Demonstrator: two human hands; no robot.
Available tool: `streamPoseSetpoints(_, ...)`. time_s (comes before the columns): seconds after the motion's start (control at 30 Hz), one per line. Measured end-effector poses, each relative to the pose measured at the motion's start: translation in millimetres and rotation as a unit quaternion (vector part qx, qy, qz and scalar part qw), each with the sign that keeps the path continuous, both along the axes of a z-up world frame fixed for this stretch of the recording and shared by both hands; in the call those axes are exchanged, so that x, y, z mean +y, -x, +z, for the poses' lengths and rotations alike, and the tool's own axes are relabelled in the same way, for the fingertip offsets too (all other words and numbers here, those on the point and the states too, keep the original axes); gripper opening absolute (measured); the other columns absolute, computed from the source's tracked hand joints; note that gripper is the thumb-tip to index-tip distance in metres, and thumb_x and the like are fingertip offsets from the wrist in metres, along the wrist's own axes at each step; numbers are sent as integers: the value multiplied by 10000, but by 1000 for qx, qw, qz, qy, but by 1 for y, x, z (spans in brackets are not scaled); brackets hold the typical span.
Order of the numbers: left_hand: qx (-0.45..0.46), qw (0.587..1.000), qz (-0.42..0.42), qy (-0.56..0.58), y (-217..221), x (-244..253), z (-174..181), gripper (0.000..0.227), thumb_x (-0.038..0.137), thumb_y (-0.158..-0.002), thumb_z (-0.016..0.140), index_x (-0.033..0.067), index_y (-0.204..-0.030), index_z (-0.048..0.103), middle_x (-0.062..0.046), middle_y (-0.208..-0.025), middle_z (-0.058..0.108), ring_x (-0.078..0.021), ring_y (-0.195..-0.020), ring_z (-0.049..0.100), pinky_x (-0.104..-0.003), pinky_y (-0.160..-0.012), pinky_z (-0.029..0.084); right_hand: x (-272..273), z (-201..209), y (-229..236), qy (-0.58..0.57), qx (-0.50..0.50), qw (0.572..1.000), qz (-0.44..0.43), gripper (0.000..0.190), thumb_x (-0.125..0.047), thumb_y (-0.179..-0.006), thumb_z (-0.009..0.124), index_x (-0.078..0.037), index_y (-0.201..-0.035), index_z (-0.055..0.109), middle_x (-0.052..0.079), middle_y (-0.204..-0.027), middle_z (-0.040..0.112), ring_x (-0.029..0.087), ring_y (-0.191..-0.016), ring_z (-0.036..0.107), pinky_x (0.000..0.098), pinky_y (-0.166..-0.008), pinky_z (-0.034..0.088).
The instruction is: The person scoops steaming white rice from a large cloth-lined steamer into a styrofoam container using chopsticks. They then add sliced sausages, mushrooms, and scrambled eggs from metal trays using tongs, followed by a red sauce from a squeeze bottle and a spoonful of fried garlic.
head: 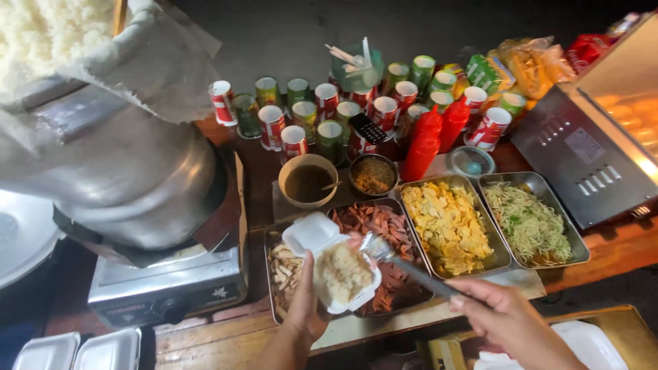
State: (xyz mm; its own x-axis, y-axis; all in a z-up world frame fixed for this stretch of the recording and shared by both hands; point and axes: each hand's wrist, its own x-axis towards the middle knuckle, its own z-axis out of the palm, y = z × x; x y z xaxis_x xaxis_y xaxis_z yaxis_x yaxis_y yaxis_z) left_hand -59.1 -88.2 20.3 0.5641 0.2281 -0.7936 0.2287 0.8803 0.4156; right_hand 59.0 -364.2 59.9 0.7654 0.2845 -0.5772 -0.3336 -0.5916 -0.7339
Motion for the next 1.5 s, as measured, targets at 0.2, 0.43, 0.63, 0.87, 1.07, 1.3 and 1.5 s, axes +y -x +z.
streamPoseSetpoints(0.2, -53, 998, -29, -22, -12, -10, -9, 834, 668, -674, 554, 150, -1324, 619, -187, -1203, 700, -345, -1026, 660, -468, -830, 546, 2, 10, -6, 106, -17, 986, 128, 437, -294, -911, 710, -318, -1338, 795, 18, -804, 656, 159, -691, 579, 249, -692, 390)
streamPoseSetpoints(0.43, -63, 998, 6, -8, -13, -12, -33, 477, 444, -749, 746, 160, -1132, 734, -122, -1057, 759, -296, -871, 690, -408, -705, 543, -19, 4, -14, 140, -125, 969, 159, 463, -318, -827, 762, -370, -1285, 796, -218, -1210, 875, -52, -1117, 753, 162, -1015, 455)
streamPoseSetpoints(0.63, -59, 998, 13, -12, -12, -14, -29, 613, 505, -704, 726, 170, -1218, 712, -165, -1125, 754, -337, -925, 692, -447, -712, 543, -28, -9, -19, 66, -113, 984, 122, 464, -181, -864, 774, -301, -1309, 825, 53, -651, 767, 175, -516, 547, 268, -544, 408)
streamPoseSetpoints(0.87, -87, 996, -13, 4, -13, -15, -13, 736, 606, -704, 633, 140, -1273, 660, -149, -1179, 726, -315, -1008, 679, -465, -820, 557, -8, 28, -14, 154, -59, 979, 117, 420, -277, -903, 750, -325, -1315, 815, 50, -715, 653, 185, -607, 529, 277, -651, 391)
streamPoseSetpoints(1.07, -30, 999, 5, 16, -10, -12, -1, 793, 633, -665, 635, 189, -1321, 676, -153, -1289, 726, -335, -1154, 668, -454, -885, 520, -19, 18, -7, 171, -241, 937, 186, 522, -397, -735, 784, -464, -1252, 769, -240, -1198, 873, -41, -1048, 818, 192, -967, 545)
streamPoseSetpoints(1.3, -69, 997, -19, 9, -10, -6, -20, 759, 698, -682, 600, 179, -1230, 681, -133, -1138, 734, -304, -996, 674, -431, -797, 546, -3, 19, 8, 158, -179, 954, 184, 425, -314, -798, 770, -419, -1204, 834, -248, -1106, 921, -84, -1024, 787, 135, -972, 500)
streamPoseSetpoints(1.5, -74, 996, -41, -17, -6, -5, -9, 829, 723, -654, 545, 164, -1256, 655, -161, -1144, 724, -319, -1023, 672, -490, -962, 510, 9, 11, 9, 190, -186, 935, 236, 446, -420, -800, 743, -504, -1238, 753, -275, -1083, 891, -73, -953, 806, 139, -904, 531)
